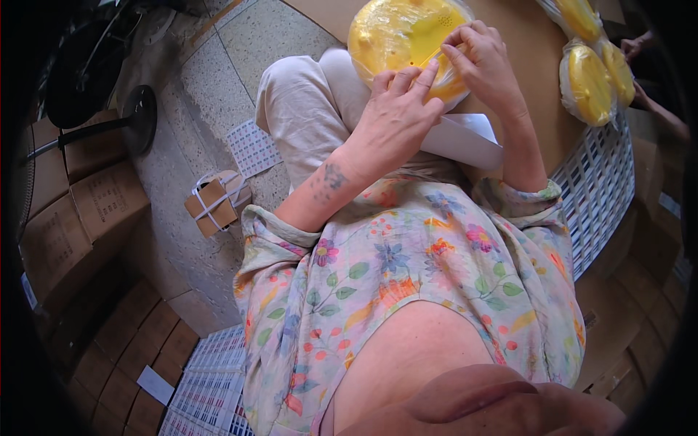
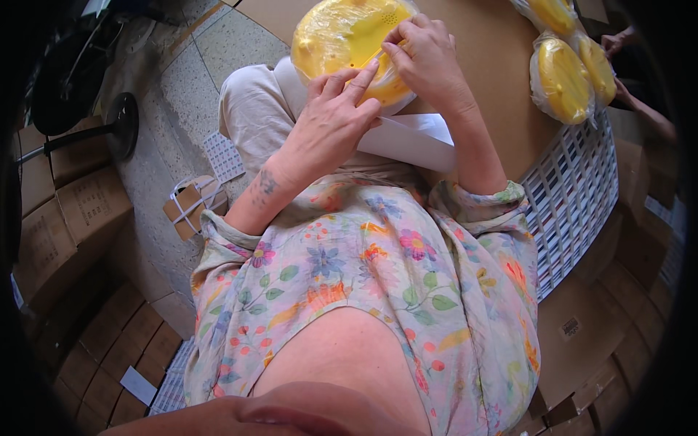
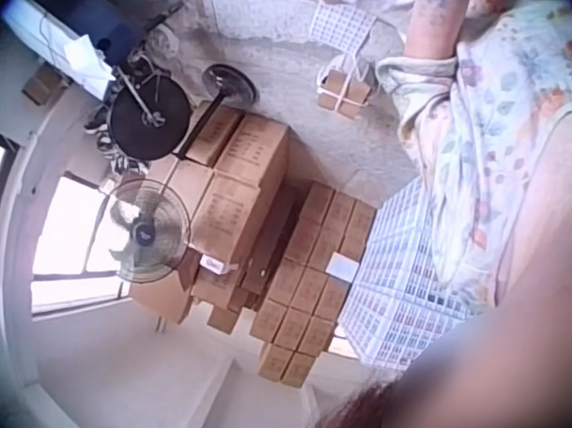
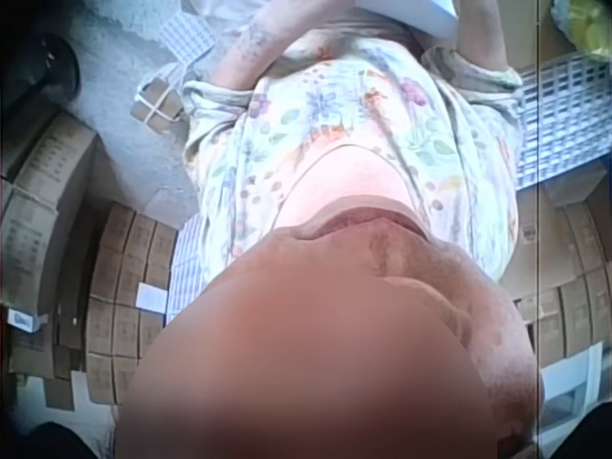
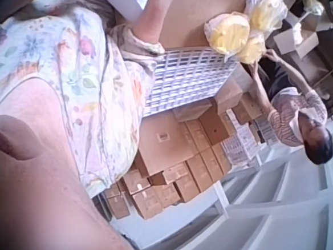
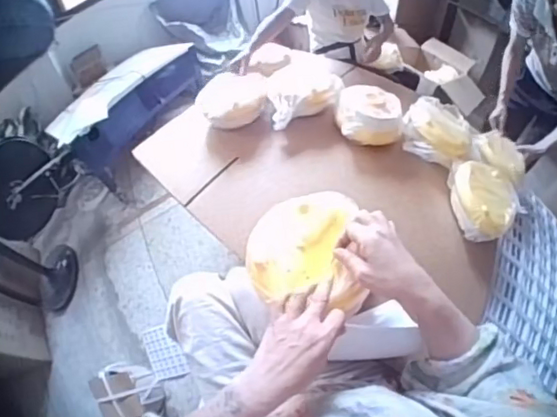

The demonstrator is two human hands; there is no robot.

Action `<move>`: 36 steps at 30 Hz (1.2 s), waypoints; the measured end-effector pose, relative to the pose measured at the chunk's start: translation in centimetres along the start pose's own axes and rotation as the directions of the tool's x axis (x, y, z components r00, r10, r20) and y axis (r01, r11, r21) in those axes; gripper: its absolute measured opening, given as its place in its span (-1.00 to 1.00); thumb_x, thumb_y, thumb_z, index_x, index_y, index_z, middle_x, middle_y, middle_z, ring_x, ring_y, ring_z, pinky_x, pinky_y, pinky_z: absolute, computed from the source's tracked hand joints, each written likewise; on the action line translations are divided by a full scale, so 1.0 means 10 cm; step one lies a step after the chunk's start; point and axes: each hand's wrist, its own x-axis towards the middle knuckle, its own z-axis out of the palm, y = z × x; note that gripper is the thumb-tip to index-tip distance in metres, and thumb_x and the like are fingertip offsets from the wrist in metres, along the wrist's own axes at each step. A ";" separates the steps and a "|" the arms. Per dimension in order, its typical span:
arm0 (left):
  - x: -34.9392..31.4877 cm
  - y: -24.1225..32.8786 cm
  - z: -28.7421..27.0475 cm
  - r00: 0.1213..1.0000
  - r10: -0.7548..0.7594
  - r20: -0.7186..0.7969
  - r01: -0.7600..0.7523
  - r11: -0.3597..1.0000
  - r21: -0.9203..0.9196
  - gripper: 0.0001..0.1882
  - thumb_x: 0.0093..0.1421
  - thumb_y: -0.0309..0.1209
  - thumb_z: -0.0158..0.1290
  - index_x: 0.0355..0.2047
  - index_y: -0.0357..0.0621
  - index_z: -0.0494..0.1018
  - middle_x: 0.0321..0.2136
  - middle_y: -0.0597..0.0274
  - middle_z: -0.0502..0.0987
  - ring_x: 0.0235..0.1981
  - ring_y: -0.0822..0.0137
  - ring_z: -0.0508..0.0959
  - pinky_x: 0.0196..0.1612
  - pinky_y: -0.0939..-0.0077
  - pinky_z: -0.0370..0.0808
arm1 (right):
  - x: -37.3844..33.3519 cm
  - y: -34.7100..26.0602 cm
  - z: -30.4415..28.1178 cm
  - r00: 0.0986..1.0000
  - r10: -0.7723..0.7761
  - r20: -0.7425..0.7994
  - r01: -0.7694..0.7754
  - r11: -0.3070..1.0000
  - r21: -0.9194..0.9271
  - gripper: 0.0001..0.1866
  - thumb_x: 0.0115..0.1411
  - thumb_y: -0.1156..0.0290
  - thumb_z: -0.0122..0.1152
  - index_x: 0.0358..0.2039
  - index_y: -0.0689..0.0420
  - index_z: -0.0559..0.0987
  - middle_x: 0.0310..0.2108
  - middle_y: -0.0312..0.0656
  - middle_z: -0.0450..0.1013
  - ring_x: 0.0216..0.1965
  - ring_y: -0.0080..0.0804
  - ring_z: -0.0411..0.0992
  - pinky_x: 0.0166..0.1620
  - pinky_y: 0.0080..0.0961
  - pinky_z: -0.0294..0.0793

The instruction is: The recorder is packing yellow round products from plastic bags into white cardboard boxes.

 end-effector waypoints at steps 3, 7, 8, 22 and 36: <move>0.02 0.00 0.00 1.000 -0.005 0.012 0.005 1.000 0.028 -0.83 0.12 -0.27 0.08 -0.40 -0.10 0.51 0.13 -0.13 0.42 0.10 0.08 0.38 0.09 0.18 0.23 | -0.01 -0.01 0.02 1.000 -0.010 -0.024 0.010 1.000 -0.017 -0.87 0.17 0.40 0.22 -0.36 0.20 0.58 -0.27 -0.15 0.45 -0.11 -0.16 0.36 0.02 -0.29 0.31; 0.04 0.01 0.01 1.000 -0.013 0.015 0.012 0.999 0.050 -0.83 0.11 -0.28 0.07 -0.41 -0.09 0.51 0.12 -0.11 0.43 0.09 0.10 0.39 0.07 0.20 0.25 | -0.03 0.02 0.06 0.999 -0.008 -0.043 0.006 0.999 -0.047 -0.86 0.16 0.33 0.22 -0.37 0.11 0.63 -0.22 -0.21 0.48 -0.09 -0.18 0.37 0.02 -0.22 0.29; 0.04 0.01 0.02 1.000 -0.013 0.013 0.012 0.997 0.075 -0.84 0.11 -0.29 0.05 -0.42 -0.09 0.51 0.11 -0.11 0.44 0.08 0.10 0.40 0.07 0.20 0.25 | -0.03 0.01 0.06 0.999 -0.008 -0.044 0.006 0.999 -0.047 -0.86 0.16 0.33 0.22 -0.37 0.11 0.63 -0.22 -0.21 0.48 -0.09 -0.18 0.37 0.02 -0.22 0.29; 0.03 0.03 0.02 1.000 -0.006 0.012 0.005 0.991 0.135 -0.87 0.07 -0.35 0.01 -0.46 -0.09 0.51 0.12 -0.10 0.44 0.07 0.10 0.41 0.09 0.21 0.26 | -0.05 -0.03 0.16 0.970 0.075 -0.232 -0.059 0.996 0.074 -0.77 0.12 0.41 0.30 -0.20 0.16 0.57 -0.21 -0.17 0.44 -0.13 -0.22 0.36 0.04 -0.31 0.33; -0.20 0.05 -0.08 0.985 -0.072 0.157 0.074 0.997 -0.005 -0.86 0.11 -0.35 0.13 -0.38 -0.12 0.47 0.28 -0.02 0.24 0.19 0.03 0.29 0.24 -0.43 0.02 | -0.08 0.23 0.24 0.882 0.311 0.355 -0.427 0.205 0.880 -0.16 0.04 0.17 0.50 0.16 0.26 0.21 0.02 -0.03 0.38 0.04 -0.32 0.42 0.06 -0.39 0.50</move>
